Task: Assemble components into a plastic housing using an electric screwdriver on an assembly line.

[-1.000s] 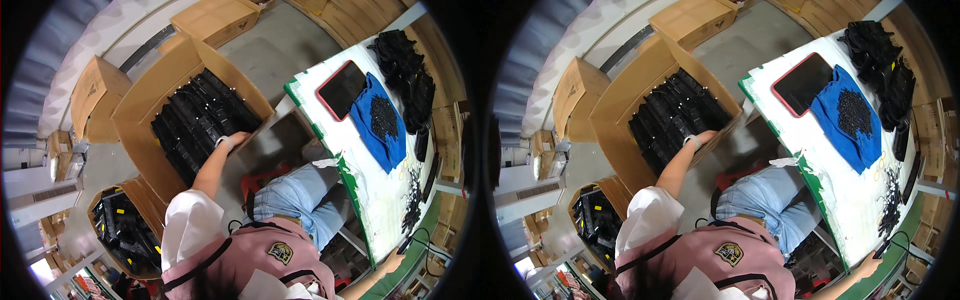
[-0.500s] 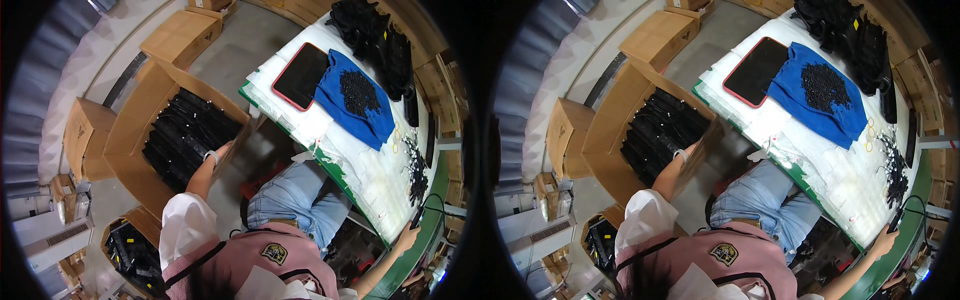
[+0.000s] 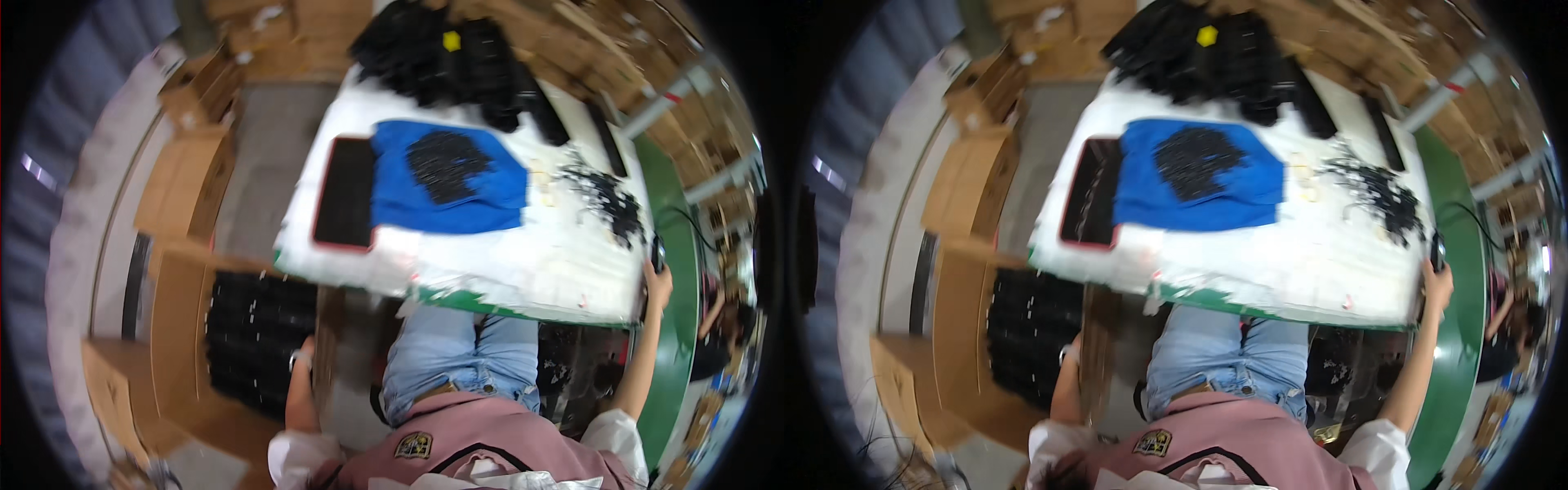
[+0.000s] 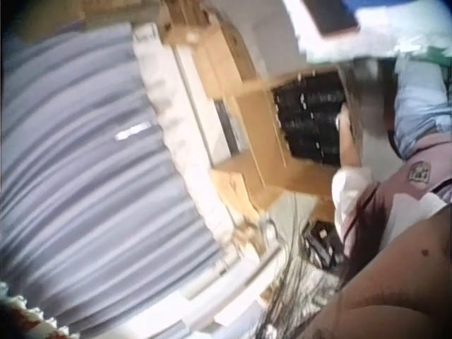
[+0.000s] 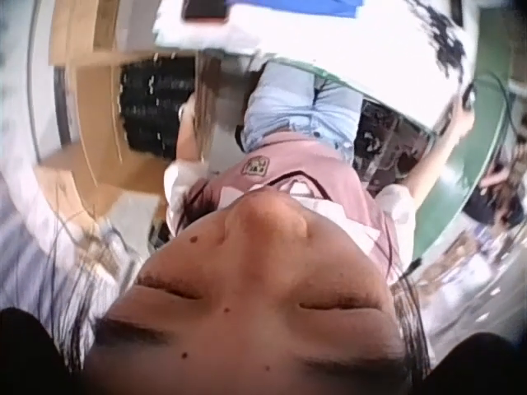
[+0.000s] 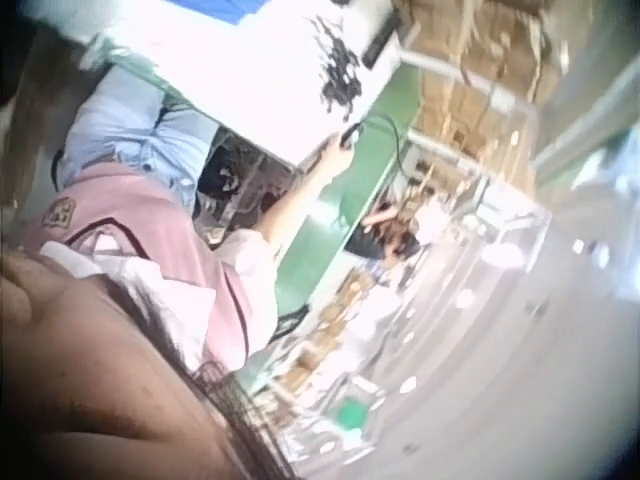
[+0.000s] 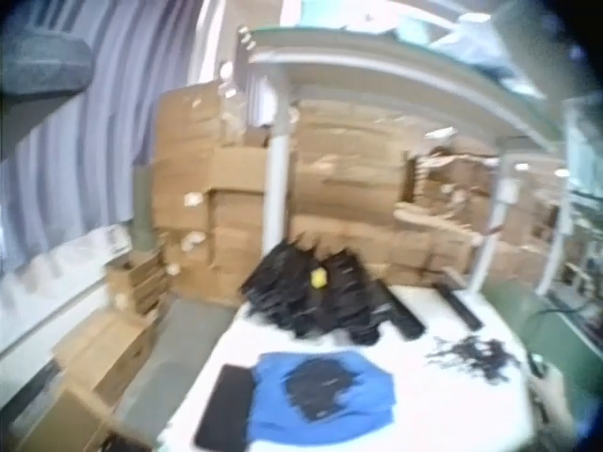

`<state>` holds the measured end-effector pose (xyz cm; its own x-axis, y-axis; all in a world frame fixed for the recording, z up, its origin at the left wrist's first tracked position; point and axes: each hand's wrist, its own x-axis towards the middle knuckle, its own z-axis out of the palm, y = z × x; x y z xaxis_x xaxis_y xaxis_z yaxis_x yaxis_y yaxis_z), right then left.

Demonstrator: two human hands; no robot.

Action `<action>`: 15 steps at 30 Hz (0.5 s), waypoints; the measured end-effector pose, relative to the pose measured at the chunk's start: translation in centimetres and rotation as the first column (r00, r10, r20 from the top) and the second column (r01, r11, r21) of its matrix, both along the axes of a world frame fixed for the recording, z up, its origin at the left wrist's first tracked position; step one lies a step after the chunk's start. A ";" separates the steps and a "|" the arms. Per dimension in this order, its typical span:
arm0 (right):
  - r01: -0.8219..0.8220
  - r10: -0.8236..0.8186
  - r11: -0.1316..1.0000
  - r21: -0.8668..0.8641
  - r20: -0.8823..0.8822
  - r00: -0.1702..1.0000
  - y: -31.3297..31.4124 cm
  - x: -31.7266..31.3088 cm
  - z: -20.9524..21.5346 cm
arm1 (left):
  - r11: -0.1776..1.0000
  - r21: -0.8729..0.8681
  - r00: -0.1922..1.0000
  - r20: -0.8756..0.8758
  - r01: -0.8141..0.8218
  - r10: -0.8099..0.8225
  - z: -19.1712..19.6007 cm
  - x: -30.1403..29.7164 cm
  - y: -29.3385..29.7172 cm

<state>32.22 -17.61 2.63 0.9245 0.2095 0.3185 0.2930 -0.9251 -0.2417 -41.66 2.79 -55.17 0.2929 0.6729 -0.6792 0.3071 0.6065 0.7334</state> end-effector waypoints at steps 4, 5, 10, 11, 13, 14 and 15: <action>-0.111 0.112 0.994 -0.016 0.139 0.984 -1.8 6.6 -2.6 | 0.993 -0.041 0.991 -0.091 -0.107 0.103 14.4 1.9 4.2; -0.158 0.156 0.987 0.026 0.056 0.986 0.0 5.0 -2.2 | 0.956 -0.050 0.957 -0.027 -0.290 0.289 18.9 1.8 4.4; -0.199 0.231 0.970 -0.141 0.272 0.934 6.1 0.1 0.9 | 0.586 0.341 0.678 0.368 -0.735 0.636 37.8 5.3 6.1; -0.283 0.299 0.954 -0.097 0.331 0.895 7.9 -1.9 2.5 | 0.487 0.450 0.659 0.423 -0.749 0.622 40.2 6.2 6.5; -0.522 0.486 0.851 0.061 0.289 0.825 12.1 -3.6 5.0 | 0.280 0.641 0.633 0.422 -0.714 0.649 46.5 9.9 6.5; -0.654 0.621 0.728 0.206 0.207 0.756 15.2 -5.3 6.0 | 0.178 0.782 0.685 0.382 -0.597 0.620 48.4 11.3 6.4; -0.747 0.735 0.561 0.357 0.200 0.648 18.4 -6.1 6.0 | 0.071 0.886 0.733 0.332 -0.459 0.594 50.1 12.9 6.3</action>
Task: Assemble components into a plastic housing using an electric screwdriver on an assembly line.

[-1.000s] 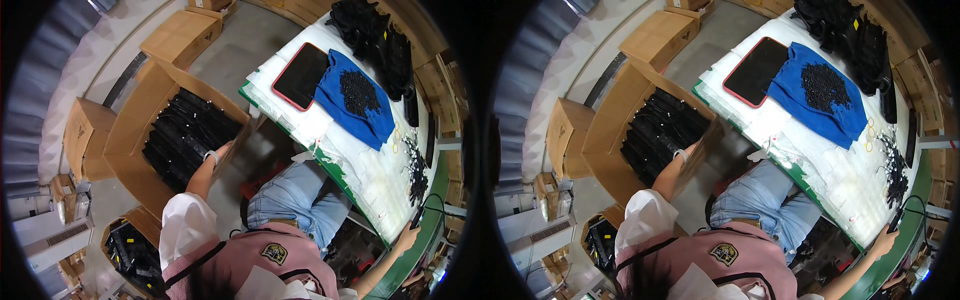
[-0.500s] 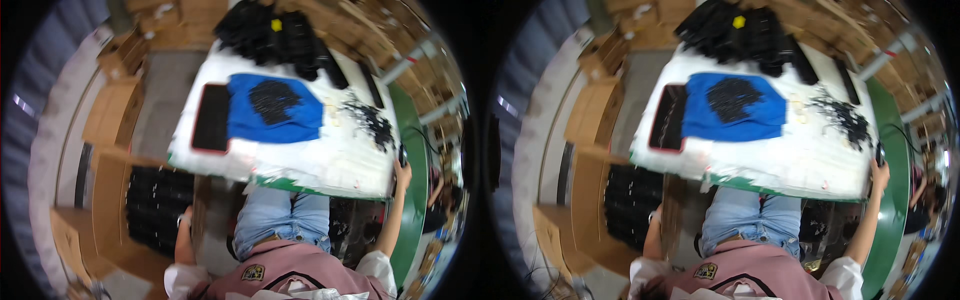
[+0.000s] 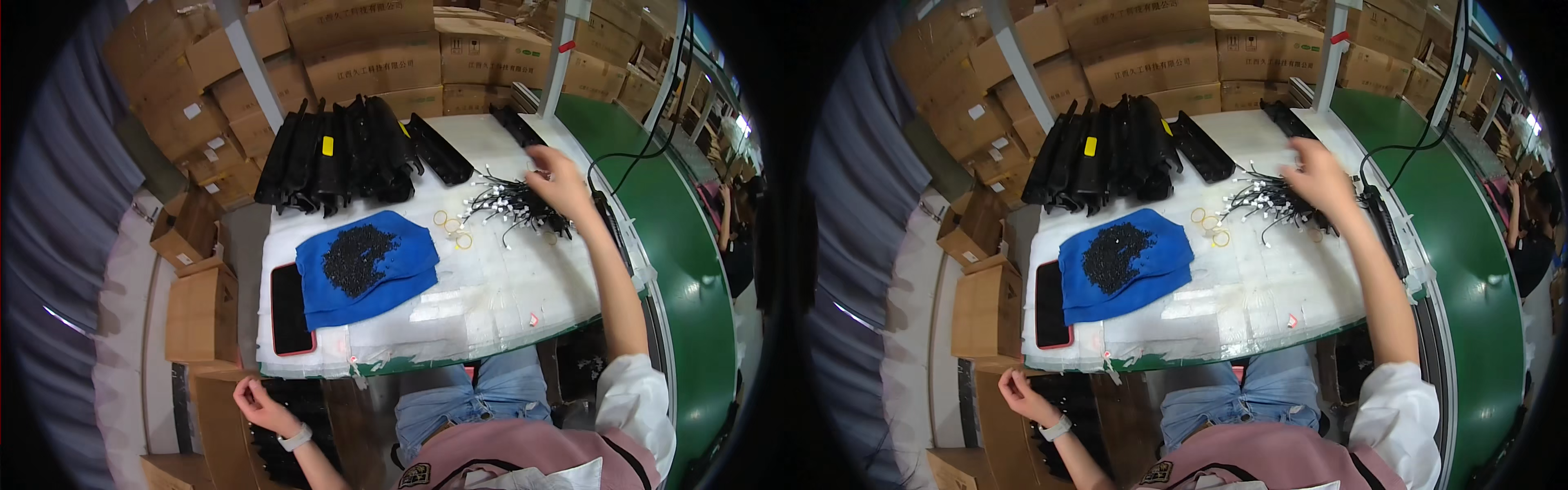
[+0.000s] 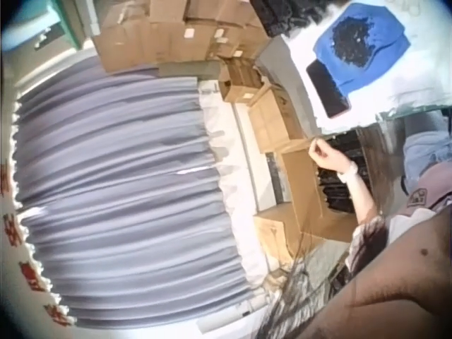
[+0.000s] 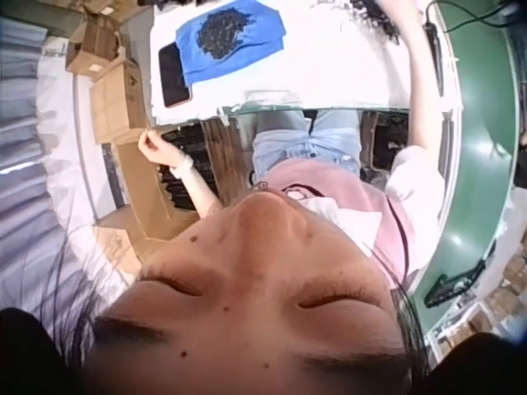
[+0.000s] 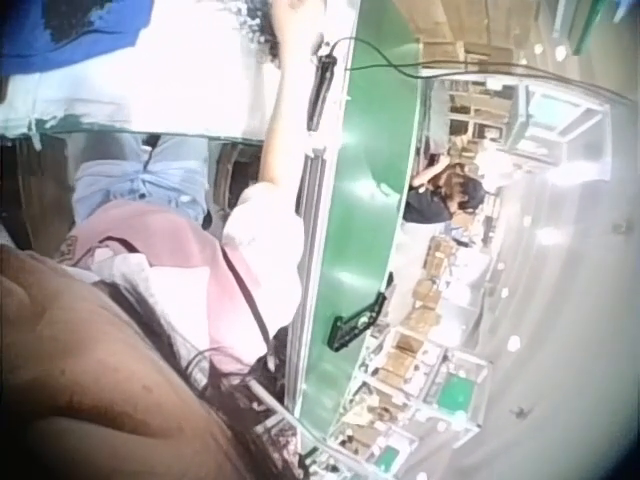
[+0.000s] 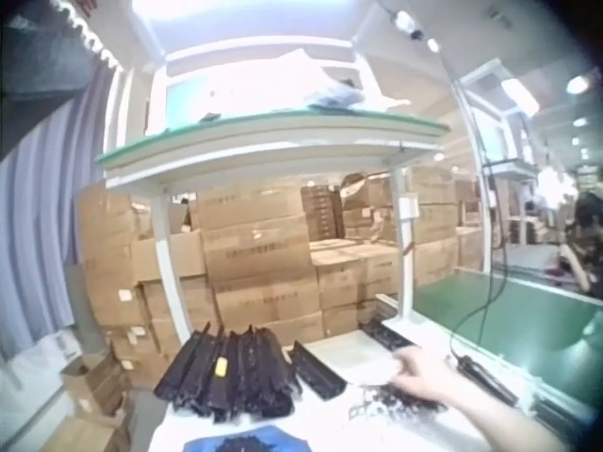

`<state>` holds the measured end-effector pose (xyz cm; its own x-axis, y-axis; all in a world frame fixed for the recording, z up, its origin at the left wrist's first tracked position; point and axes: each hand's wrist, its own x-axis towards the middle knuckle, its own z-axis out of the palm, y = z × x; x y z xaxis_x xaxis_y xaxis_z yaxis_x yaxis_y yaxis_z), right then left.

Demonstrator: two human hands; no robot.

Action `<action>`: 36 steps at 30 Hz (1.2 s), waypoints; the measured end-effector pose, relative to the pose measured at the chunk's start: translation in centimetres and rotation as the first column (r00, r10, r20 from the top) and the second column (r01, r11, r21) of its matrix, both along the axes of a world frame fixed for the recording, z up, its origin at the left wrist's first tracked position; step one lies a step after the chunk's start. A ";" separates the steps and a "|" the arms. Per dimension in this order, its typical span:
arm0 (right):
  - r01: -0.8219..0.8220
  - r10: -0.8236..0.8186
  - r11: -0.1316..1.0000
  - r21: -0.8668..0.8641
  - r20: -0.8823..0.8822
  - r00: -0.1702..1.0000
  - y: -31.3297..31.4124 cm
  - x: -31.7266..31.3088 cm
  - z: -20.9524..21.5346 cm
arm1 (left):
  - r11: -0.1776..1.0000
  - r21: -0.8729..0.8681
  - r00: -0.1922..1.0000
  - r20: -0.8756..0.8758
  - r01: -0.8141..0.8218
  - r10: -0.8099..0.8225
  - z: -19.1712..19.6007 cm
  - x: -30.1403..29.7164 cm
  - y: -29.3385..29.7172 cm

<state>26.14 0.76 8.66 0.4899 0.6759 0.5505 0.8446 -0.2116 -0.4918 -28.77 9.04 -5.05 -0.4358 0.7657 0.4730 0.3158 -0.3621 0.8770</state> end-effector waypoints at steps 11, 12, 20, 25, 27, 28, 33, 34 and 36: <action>-0.005 0.063 0.910 -0.414 0.125 0.990 24.4 -11.3 2.4 | 0.842 0.262 0.839 -0.428 0.472 -0.337 8.0 18.5 0.7; 0.001 0.041 0.896 -0.443 0.086 0.996 24.7 -11.5 2.8 | 0.832 0.246 0.818 -0.451 0.497 -0.355 7.4 18.6 0.9; -0.091 -0.034 0.879 -0.468 -0.252 0.967 25.4 -9.2 4.3 | 0.814 0.197 0.801 -0.407 0.546 -0.439 7.2 18.4 1.4; -0.023 -0.022 0.955 -0.296 -0.147 0.989 23.2 -6.5 4.9 | 0.792 0.119 0.769 -0.362 0.599 -0.527 7.2 18.5 1.0; -0.109 0.090 0.974 -0.198 -0.099 0.991 20.1 -4.6 4.9 | 0.794 0.143 0.776 -0.372 0.590 -0.510 7.3 18.4 0.9; -0.198 0.184 0.970 -0.140 -0.105 0.977 18.2 -3.2 4.6 | 0.799 0.171 0.786 -0.381 0.577 -0.486 7.2 18.6 0.8; -0.606 0.480 0.774 -0.184 -0.453 0.751 3.4 -2.4 4.6 | 0.736 0.355 0.703 -0.675 0.576 -0.225 8.6 19.8 -1.6; -0.611 0.482 0.743 -0.273 -0.416 0.771 0.8 -2.1 4.1 | 0.681 0.348 0.645 -0.726 0.645 -0.240 8.5 20.9 -2.5; -0.735 0.554 0.635 -0.238 -0.522 0.648 -3.3 -1.2 1.9 | 0.582 0.334 0.491 -0.862 0.741 -0.130 9.3 23.5 -4.5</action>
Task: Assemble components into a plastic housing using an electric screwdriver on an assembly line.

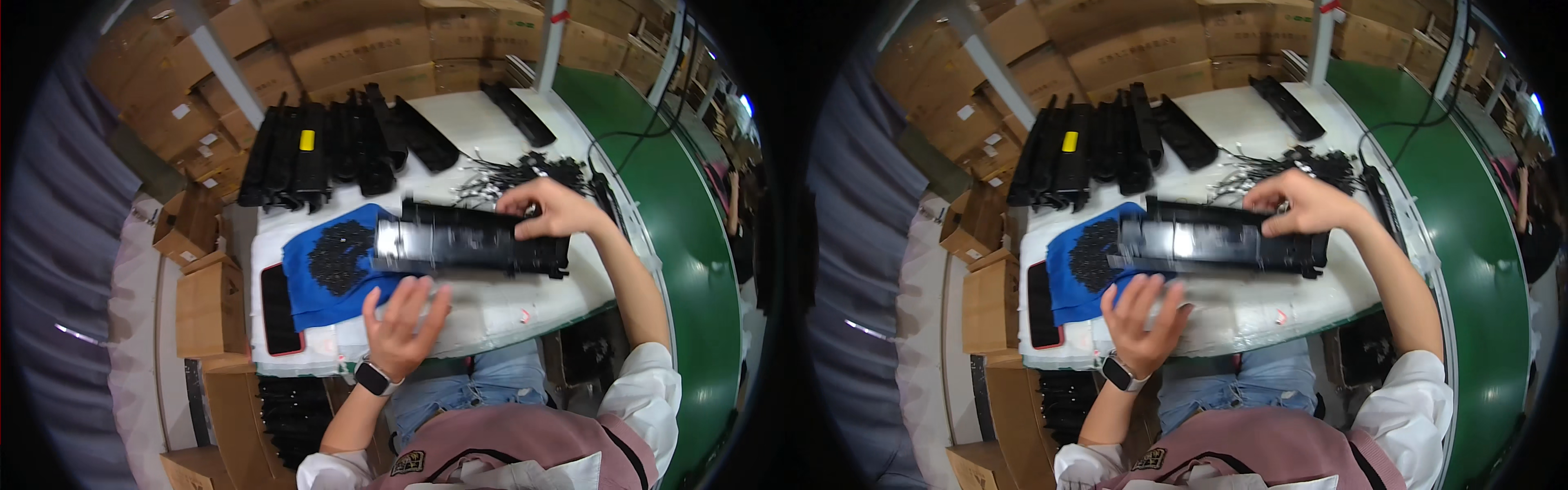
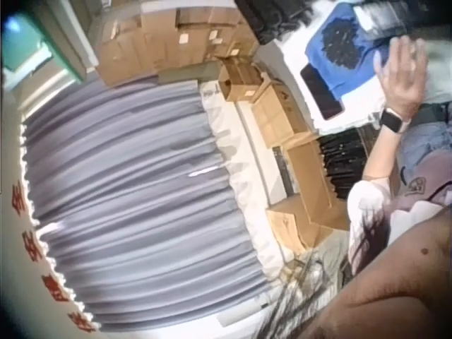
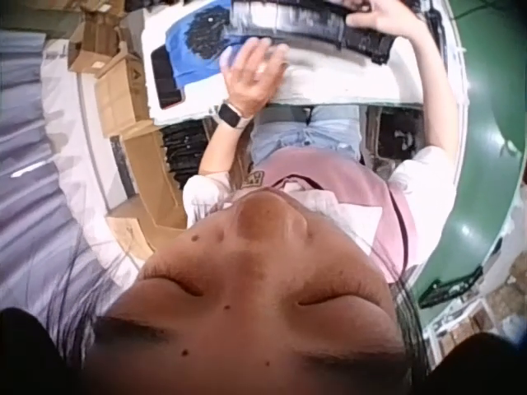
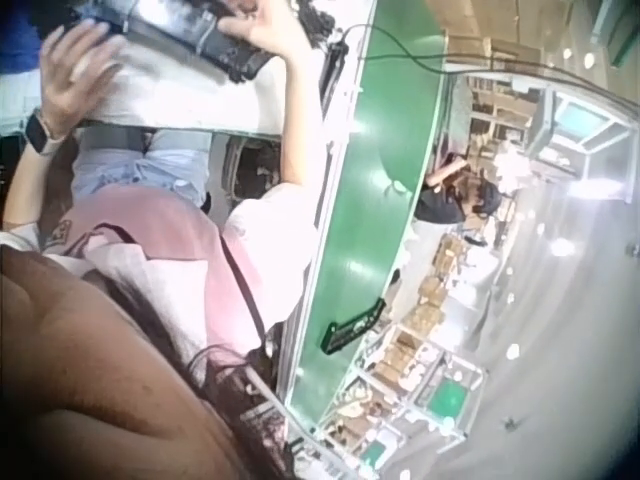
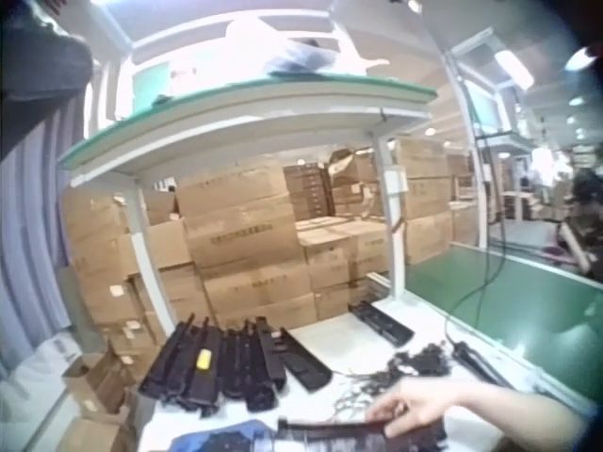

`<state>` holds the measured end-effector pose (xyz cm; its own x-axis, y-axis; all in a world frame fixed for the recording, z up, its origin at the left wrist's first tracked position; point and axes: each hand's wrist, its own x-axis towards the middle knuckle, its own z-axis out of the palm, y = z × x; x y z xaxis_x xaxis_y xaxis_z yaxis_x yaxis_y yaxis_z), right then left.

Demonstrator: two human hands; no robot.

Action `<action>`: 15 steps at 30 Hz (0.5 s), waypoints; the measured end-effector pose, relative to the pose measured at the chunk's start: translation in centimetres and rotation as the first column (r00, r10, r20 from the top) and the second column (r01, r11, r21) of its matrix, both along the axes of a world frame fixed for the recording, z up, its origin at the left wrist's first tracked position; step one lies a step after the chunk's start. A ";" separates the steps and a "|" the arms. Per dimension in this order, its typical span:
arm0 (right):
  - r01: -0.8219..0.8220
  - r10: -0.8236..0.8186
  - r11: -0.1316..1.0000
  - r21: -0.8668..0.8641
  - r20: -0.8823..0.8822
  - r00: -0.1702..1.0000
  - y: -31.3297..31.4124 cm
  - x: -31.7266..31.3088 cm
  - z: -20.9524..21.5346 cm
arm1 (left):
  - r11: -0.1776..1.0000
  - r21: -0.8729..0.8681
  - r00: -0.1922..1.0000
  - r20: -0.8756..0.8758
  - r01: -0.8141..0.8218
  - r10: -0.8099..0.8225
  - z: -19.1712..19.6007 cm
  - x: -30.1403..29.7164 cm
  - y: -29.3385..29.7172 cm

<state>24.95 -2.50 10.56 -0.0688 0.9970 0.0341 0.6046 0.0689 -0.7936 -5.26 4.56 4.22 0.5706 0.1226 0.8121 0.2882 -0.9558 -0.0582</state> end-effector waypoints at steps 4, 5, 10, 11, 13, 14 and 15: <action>-0.041 0.065 0.986 -0.164 0.144 0.987 -3.2 0.2 -1.3 | 0.955 -0.074 0.906 -0.301 0.288 -0.297 -1.2 3.7 -0.4; -0.042 0.067 0.984 -0.172 0.141 0.988 -3.5 0.8 -2.0 | 0.954 -0.082 0.905 -0.302 0.288 -0.299 -1.5 3.7 -0.7; -0.024 0.024 1.000 -0.007 0.058 0.998 -2.6 3.0 -4.8 | 0.960 -0.113 0.948 -0.160 0.258 -0.274 -0.8 2.3 -2.1; -0.025 0.021 0.999 0.031 0.111 0.994 -2.2 2.7 -4.6 | 0.964 -0.118 0.953 -0.163 0.239 -0.256 -0.6 1.7 -2.5; -0.072 0.058 0.995 0.064 0.190 0.980 -1.0 2.4 -4.5 | 0.958 -0.156 0.944 -0.192 0.240 -0.267 -0.9 0.6 -3.5; -0.091 0.069 0.993 0.081 0.237 0.969 -0.4 2.2 -4.7 | 0.950 -0.185 0.934 -0.212 0.252 -0.289 -1.0 0.0 -3.8; -0.110 0.067 0.983 0.148 0.269 0.961 0.0 1.6 -4.7 | 0.939 -0.224 0.915 -0.255 0.260 -0.314 -1.1 -0.1 -4.3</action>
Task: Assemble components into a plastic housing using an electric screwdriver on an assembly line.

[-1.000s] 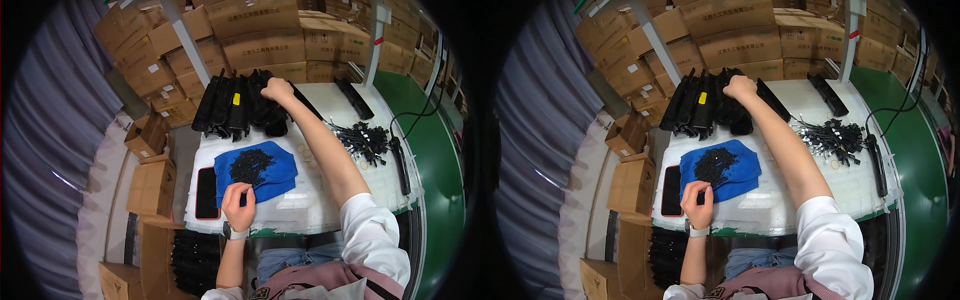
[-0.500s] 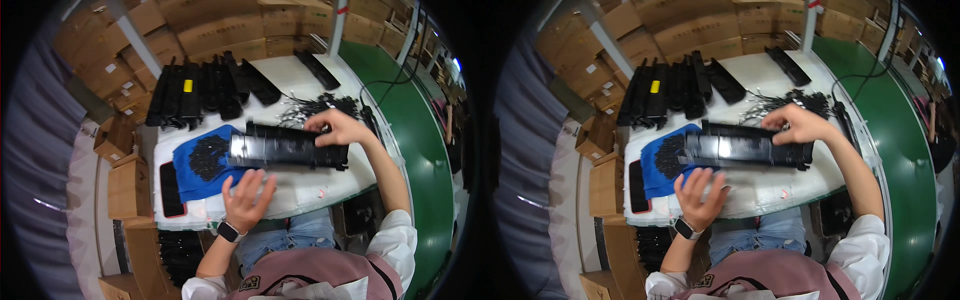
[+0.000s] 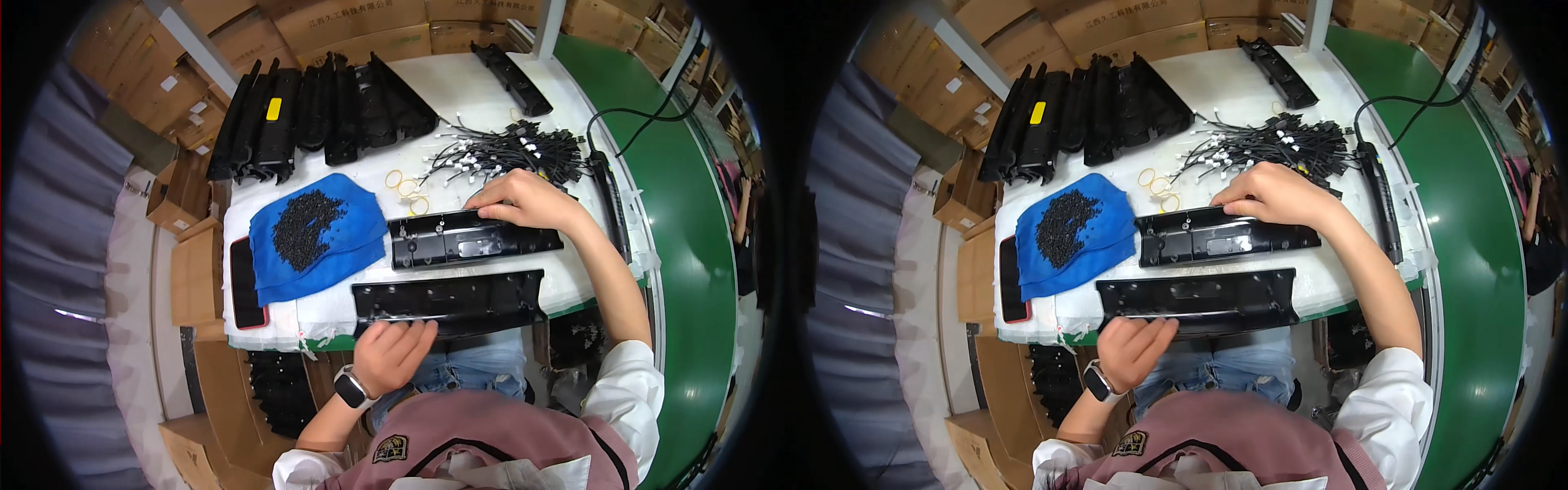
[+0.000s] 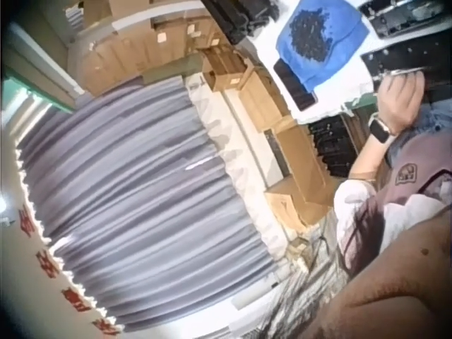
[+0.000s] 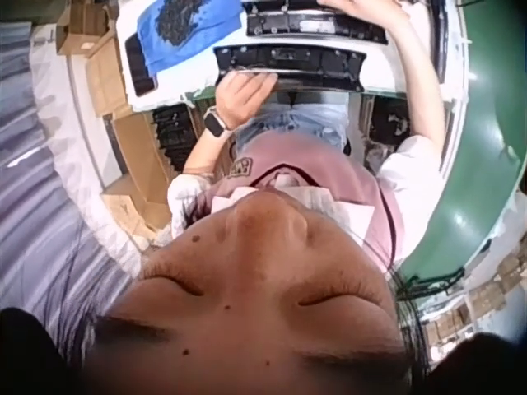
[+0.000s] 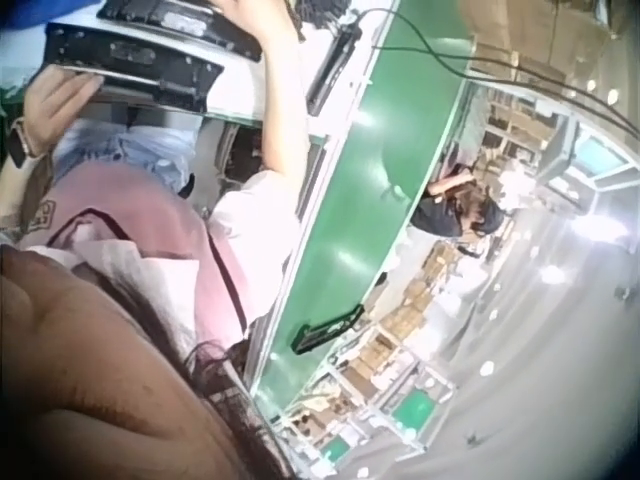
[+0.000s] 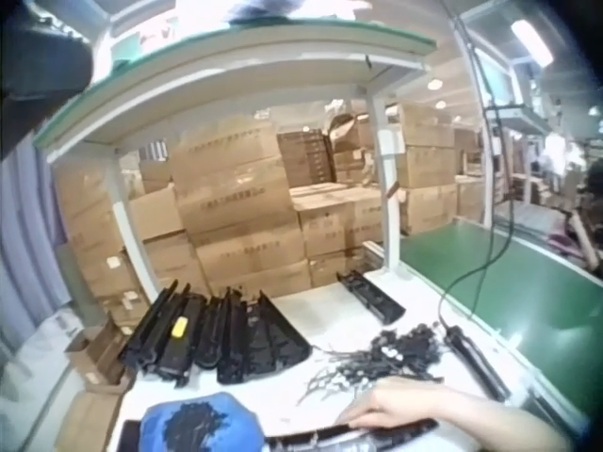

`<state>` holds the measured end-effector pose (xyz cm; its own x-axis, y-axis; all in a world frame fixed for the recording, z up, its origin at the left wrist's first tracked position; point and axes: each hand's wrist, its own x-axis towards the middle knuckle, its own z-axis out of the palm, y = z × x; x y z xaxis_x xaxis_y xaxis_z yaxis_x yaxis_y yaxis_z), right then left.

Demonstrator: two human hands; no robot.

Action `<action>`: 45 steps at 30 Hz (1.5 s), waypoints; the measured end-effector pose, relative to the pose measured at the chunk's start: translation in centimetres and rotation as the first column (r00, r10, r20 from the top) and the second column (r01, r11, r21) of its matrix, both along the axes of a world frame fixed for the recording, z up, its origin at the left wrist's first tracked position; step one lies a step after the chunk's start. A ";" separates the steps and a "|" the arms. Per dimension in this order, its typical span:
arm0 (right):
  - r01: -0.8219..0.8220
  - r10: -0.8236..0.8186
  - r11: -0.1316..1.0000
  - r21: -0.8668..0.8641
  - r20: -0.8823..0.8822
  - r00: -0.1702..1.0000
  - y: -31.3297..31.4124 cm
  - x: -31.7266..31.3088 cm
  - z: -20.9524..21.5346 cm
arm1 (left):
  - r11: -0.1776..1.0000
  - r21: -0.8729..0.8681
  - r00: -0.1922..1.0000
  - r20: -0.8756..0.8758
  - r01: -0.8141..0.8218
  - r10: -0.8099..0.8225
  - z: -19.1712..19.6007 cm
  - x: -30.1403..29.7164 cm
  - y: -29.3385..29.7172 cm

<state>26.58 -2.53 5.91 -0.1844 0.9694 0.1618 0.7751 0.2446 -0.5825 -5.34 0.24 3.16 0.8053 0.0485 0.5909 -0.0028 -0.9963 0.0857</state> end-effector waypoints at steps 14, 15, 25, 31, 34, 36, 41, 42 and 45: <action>0.259 -0.301 0.914 0.313 0.095 0.949 -1.5 -3.9 1.8 | 0.939 -0.321 0.989 0.118 0.119 -0.085 0.3 2.7 1.8; 0.344 -0.380 0.855 0.390 0.018 0.925 -1.9 -3.7 1.9 | 0.912 -0.365 0.963 0.252 0.186 -0.096 0.4 2.2 2.8; 0.821 -0.847 0.491 0.290 -0.061 0.528 -10.3 2.5 1.6 | 0.701 -0.082 0.705 -0.125 -0.708 0.698 0.0 0.2 14.6; 0.872 -0.845 0.327 0.364 0.526 0.097 -13.1 4.9 -0.9 | 0.662 -0.138 0.670 -0.025 -0.737 0.742 0.9 0.8 14.2; 0.924 -0.845 0.297 0.243 0.516 0.136 -12.8 6.5 -2.1 | 0.659 -0.194 0.673 -0.004 -0.726 0.740 0.6 0.2 14.7; 0.949 -0.889 0.255 0.187 0.431 0.154 -12.6 7.7 -2.3 | 0.657 -0.218 0.673 0.001 -0.722 0.740 0.5 0.7 14.8; 0.950 -0.911 0.279 0.140 0.352 0.215 -12.6 9.1 -1.8 | 0.674 -0.173 0.672 0.078 -0.718 0.736 -0.2 0.4 15.7; 0.955 -0.939 0.270 0.125 0.253 0.233 -12.8 9.2 -1.3 | 0.676 -0.162 0.675 0.071 -0.718 0.734 0.0 0.3 15.8; 0.950 -0.951 0.283 0.133 -0.092 0.296 -13.5 8.3 1.3 | 0.652 -0.220 0.664 0.020 -0.726 0.747 0.6 0.0 15.5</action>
